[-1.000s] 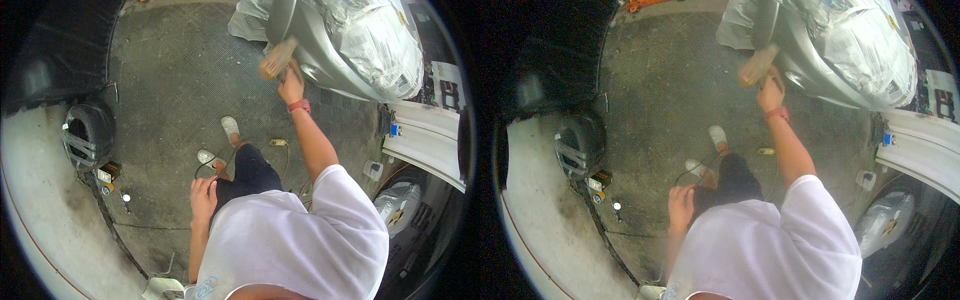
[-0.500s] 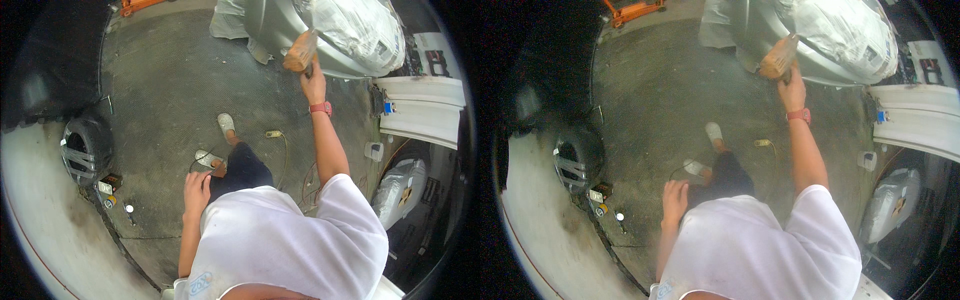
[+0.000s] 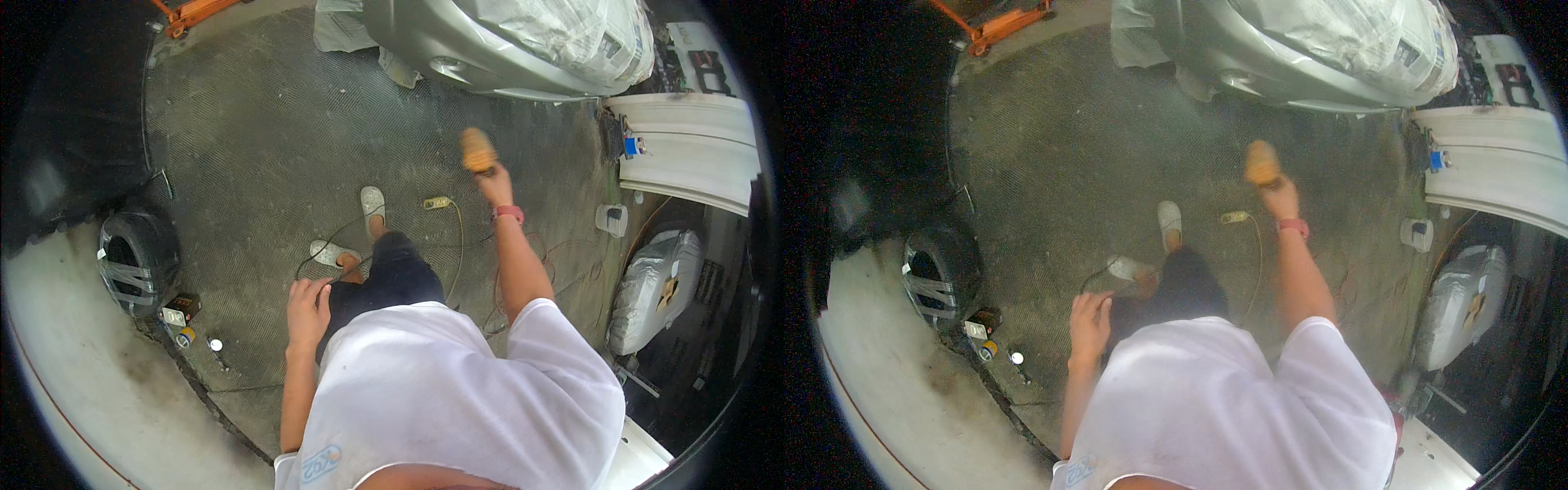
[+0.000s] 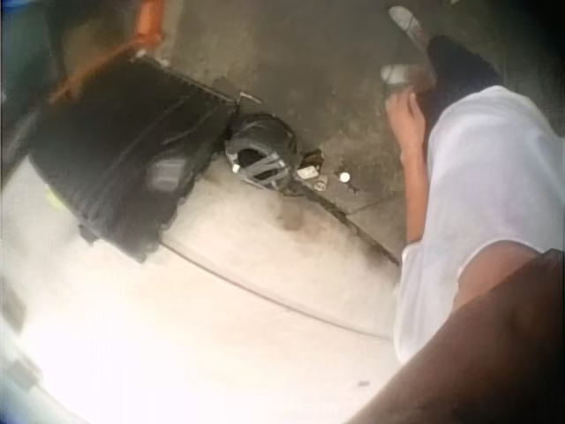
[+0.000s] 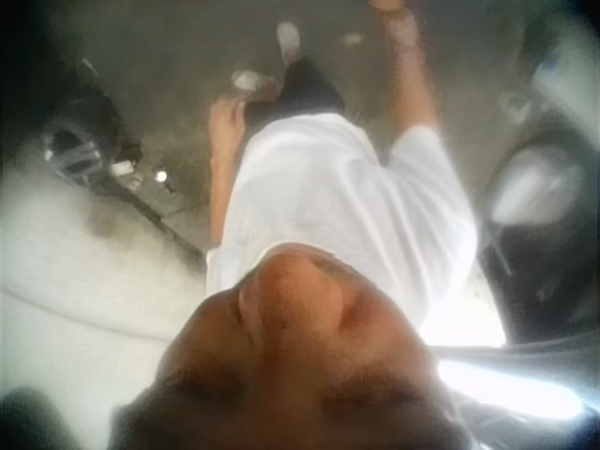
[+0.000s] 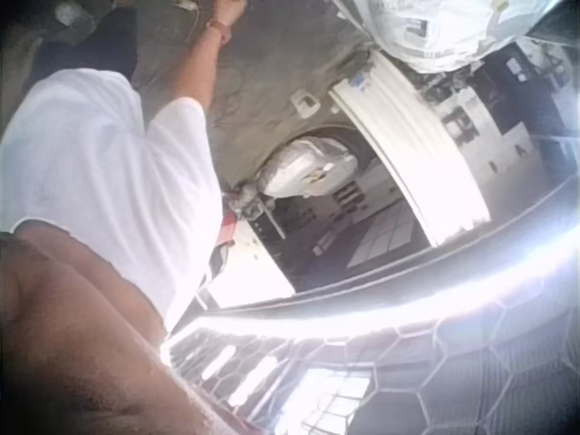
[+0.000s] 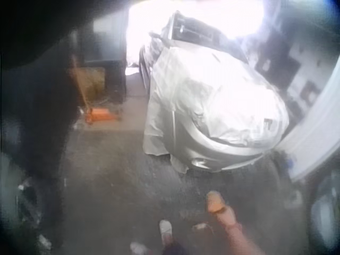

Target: The person wipes the lower side panel of a silver car with a yellow cloth in a garage. The person then walks to a table, picks up a car key, and opens the car door.

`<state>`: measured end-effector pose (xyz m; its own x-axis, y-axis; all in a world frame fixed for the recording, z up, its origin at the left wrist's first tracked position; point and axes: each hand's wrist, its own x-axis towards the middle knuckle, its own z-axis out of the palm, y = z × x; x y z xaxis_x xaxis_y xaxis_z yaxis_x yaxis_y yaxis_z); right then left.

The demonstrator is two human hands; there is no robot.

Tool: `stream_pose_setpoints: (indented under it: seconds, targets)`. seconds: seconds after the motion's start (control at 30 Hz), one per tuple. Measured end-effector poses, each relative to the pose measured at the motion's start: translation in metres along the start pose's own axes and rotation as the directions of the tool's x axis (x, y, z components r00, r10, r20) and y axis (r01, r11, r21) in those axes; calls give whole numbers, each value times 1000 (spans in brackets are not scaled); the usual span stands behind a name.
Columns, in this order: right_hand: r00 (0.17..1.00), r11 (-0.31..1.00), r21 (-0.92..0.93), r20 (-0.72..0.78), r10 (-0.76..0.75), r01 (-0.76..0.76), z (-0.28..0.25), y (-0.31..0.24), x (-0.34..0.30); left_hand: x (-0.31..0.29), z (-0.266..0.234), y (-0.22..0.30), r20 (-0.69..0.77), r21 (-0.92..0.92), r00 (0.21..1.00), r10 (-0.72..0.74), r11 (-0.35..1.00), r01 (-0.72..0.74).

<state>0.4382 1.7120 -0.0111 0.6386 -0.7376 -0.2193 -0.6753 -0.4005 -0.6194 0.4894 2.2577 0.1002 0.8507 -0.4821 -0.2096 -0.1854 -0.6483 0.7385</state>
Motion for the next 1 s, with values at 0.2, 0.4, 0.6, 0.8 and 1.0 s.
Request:
stream_pose_setpoints:
  seconds: [0.2,0.4,0.6,0.8,1.0]
  targets:
    - [732,593,804,-377,567,-45,-37,38,74,26,22,22,-22,-6,999,-24,1000,24]
    - [876,455,861,-23,482,-227,54,-6,98,42,40,39,-36,33,994,-105,994,106]
    - [954,586,761,292,72,-277,93,-78,75,65,46,56,-36,69,983,-178,981,180]
    - [896,760,499,85,436,-417,37,-4,119,84,67,63,-26,36,976,-218,975,218]
    - [754,772,374,-233,615,-514,99,69,144,84,101,66,-33,-36,943,-330,944,329]
